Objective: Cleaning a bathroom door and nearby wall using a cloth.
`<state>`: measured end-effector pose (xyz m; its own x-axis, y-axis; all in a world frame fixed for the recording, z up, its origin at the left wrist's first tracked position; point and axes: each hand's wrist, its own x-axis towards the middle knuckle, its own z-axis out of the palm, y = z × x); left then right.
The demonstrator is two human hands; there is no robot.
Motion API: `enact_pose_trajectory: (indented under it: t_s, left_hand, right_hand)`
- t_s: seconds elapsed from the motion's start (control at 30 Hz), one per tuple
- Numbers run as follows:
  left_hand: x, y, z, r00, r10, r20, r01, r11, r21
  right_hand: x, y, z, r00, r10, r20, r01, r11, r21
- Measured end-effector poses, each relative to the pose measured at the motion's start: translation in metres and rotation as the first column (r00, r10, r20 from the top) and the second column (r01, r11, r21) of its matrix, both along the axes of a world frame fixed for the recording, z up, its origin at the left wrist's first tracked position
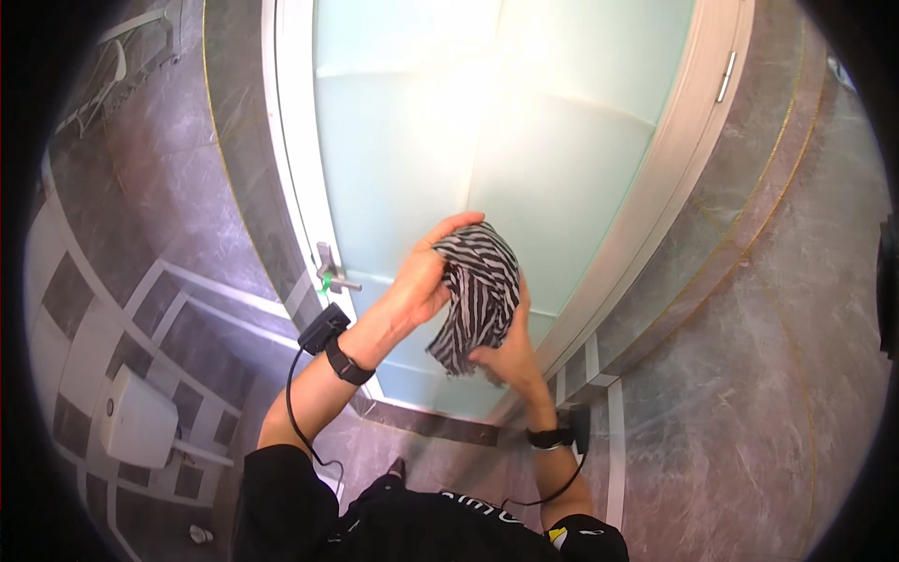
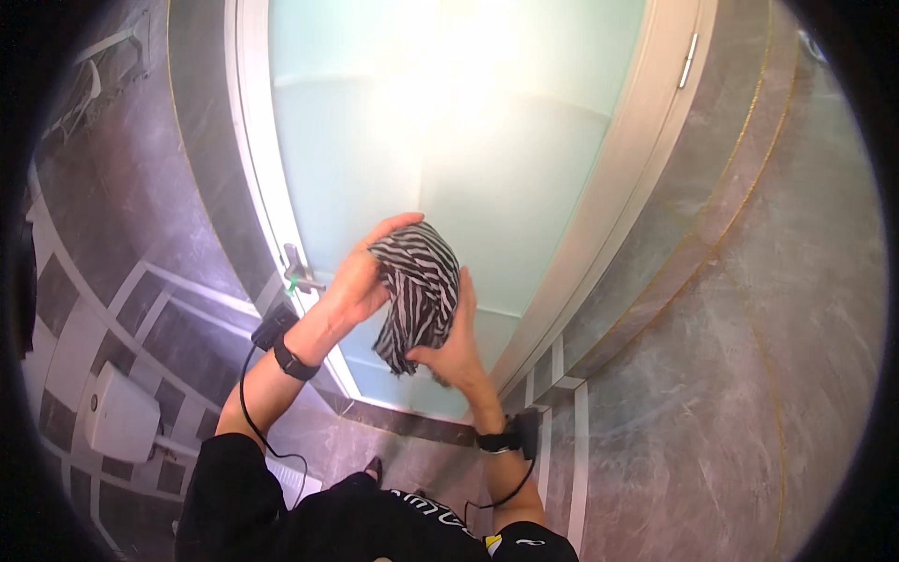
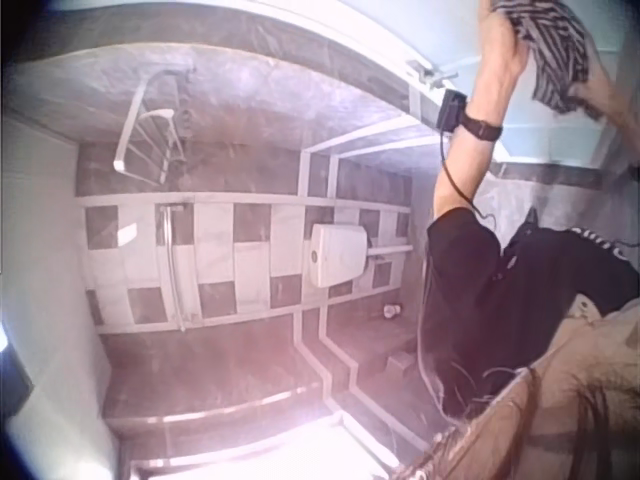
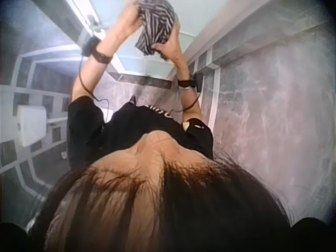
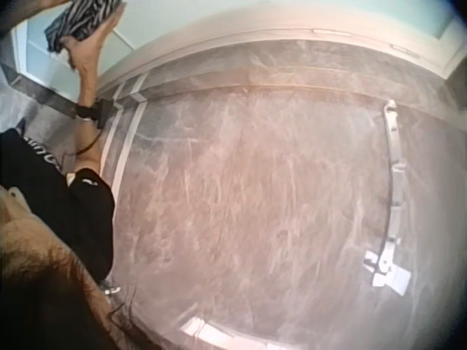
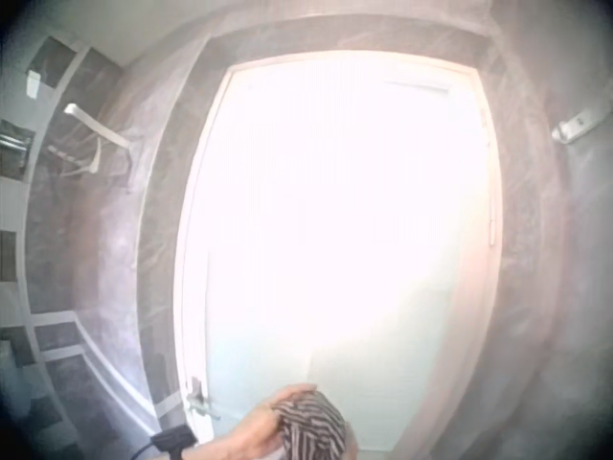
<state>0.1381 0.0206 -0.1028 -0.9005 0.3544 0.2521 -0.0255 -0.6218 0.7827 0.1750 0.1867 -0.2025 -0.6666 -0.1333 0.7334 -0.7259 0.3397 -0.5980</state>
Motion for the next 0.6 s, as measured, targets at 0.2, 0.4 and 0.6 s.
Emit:
enact_pose_trajectory:
  t_s: [0.2, 0.4, 0.6]
  left_hand:
    - [-0.024, -0.035, 0.010, 0.942, 0.059, -0.331, -0.225, 0.842, -0.491]
    - [-0.013, -0.040, 0.068, 0.310, -0.090, -0.947, -0.780, 0.546, -0.307]
    - [-0.078, -0.061, 0.220, -0.594, 0.040, -0.803, -0.754, 0.319, 0.574]
  right_hand:
    - [-0.018, -0.001, 0.029, 0.986, 0.028, 0.164, 0.031, 0.938, -0.346]
    - [-0.038, 0.012, 0.154, 0.989, -0.149, -0.004, 0.148, 0.987, -0.065]
    - [-0.084, -0.027, 0.329, 0.241, -0.084, -0.967, 0.471, 0.881, 0.041]
